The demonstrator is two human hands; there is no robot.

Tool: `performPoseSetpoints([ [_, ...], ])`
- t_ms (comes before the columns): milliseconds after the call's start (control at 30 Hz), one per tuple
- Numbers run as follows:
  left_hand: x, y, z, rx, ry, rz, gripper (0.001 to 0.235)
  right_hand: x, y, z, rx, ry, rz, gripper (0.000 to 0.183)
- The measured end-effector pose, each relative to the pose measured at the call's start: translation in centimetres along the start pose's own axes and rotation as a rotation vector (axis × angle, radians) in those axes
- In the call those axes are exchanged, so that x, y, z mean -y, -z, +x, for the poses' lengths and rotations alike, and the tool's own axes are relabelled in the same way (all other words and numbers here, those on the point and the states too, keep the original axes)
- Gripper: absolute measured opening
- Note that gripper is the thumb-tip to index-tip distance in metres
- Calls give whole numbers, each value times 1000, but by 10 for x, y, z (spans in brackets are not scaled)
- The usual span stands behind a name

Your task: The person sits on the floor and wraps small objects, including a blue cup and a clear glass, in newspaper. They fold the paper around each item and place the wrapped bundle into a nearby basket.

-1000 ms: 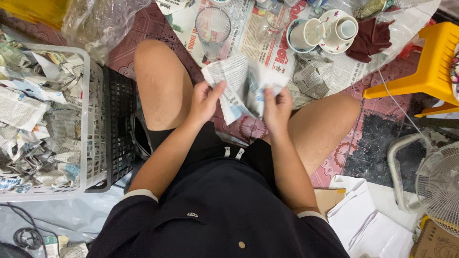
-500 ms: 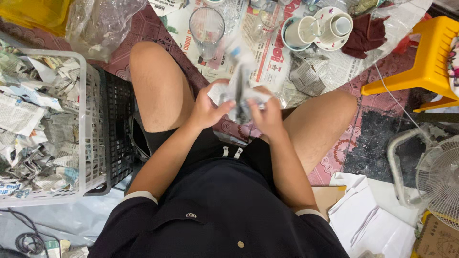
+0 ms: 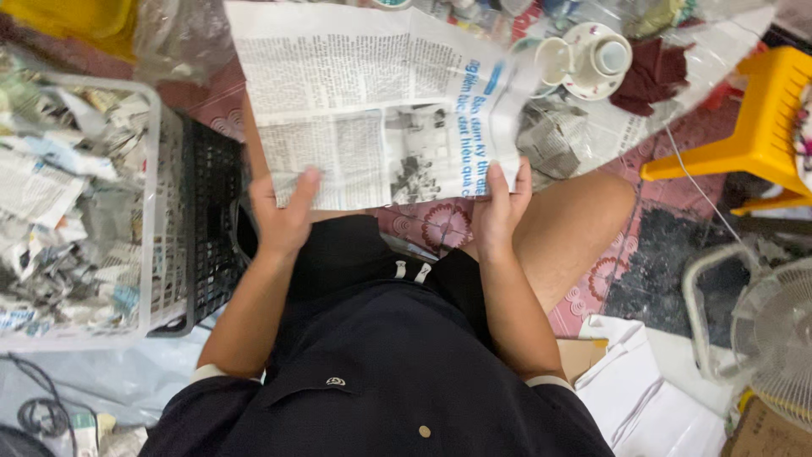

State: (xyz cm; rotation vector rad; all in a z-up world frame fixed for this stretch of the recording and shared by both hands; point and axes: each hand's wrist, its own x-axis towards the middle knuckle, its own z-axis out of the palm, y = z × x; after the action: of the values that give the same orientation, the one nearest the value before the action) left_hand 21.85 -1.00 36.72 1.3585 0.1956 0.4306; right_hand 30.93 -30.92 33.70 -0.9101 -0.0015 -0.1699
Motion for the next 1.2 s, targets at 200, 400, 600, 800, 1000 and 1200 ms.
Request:
performPoseSetpoints([
  [200,-39,89,-17,-83,155,241,19,2,-35,-21,355,-342,-360,37],
  [400,-58,132,-35,-151,169,450,20,-12,-57,-44,881,-471,-765,35],
  [600,-73,127,-25,-92,161,729,18,-31,-67,-58,965,-330,-833,40],
  [800,-96,104,-14,166,66,741,21,-40,-68,-46,750,-130,-500,74],
  [1000,-108,93,-2,282,-108,774,20,-52,-38,-39,542,199,-554,43],
  [1200,-111,107,34,-29,-20,853,17,-63,-9,-54,390,-103,-670,25],
])
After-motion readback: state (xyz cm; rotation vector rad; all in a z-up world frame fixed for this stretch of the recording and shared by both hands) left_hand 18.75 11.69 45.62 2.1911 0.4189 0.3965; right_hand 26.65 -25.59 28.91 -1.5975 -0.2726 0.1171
